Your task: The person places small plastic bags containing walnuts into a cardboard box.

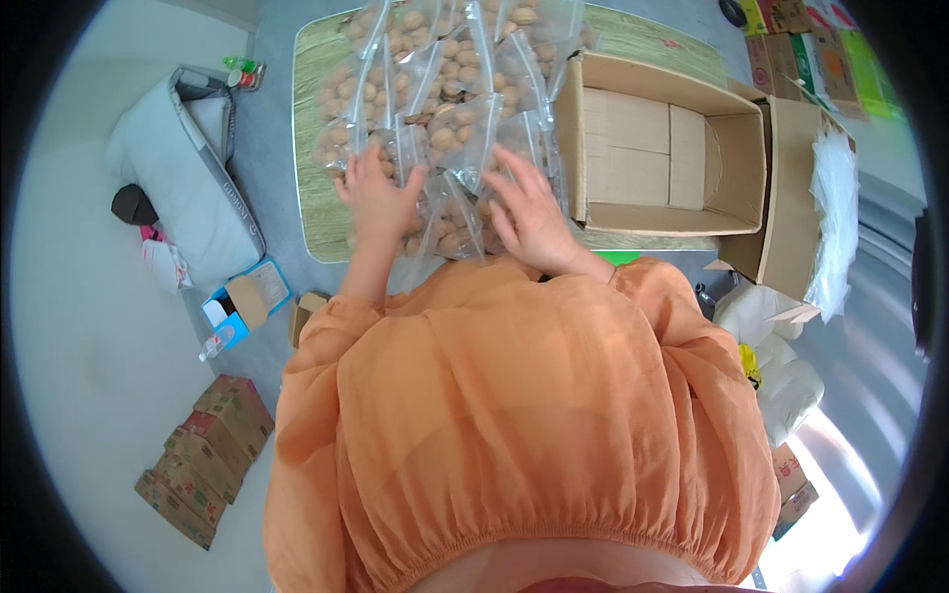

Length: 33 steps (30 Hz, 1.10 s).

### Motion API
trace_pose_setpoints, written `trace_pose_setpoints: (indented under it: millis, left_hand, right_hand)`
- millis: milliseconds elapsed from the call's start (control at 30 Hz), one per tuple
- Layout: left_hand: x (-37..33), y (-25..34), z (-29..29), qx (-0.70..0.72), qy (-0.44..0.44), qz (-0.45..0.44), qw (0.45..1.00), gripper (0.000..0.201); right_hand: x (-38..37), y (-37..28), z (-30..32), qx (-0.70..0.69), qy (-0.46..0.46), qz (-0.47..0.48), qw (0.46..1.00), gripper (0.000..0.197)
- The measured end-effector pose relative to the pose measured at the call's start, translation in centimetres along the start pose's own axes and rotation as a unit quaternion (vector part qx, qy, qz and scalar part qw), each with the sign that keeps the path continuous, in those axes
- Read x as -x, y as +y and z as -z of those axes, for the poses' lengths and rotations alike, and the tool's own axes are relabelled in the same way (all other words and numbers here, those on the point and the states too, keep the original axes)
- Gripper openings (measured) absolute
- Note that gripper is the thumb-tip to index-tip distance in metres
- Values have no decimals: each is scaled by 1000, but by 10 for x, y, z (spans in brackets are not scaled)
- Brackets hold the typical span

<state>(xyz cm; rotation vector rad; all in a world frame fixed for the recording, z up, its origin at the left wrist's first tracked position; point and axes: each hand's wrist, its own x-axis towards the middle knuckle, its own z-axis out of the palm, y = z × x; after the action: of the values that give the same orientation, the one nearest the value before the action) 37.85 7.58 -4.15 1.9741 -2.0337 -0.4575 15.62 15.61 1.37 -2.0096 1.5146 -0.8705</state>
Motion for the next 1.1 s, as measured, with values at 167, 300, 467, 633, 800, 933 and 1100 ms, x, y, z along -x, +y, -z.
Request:
trace_pose_setpoints:
  millis: [167, 300, 467, 633, 800, 933, 1100]
  left_hand:
    - [0, -4, 1, 9, -18, -17, 1000, 70]
    - [-2, 1, 5, 13, -40, -23, 999, 66]
    - [1, -4, 3, -2, -32, -28, 999, 64]
    - [3, -4, 6, -6, -38, -23, 999, 62]
    - [4, -3, 6, -8, -35, -36, 999, 61]
    - [4, -4, 4, -5, -30, -39, 999, 62]
    - [5, -5, 3, -11, -48, -36, 998, 63]
  right_hand:
    - [-3, 1, -4, 58, 57, -134, 988, 44]
    - [-8, -2, -16, 62, -14, -121, 991, 41]
    - [-6, 0, -23, 63, -27, -81, 994, 38]
    - [-19, 8, -8, 126, 58, -62, 988, 38]
    - [-25, 34, -4, 89, 61, -131, 985, 40]
    - [-23, 42, -5, 70, 51, -136, 987, 41]
    - [-44, 32, 7, 165, 48, -90, 981, 41]
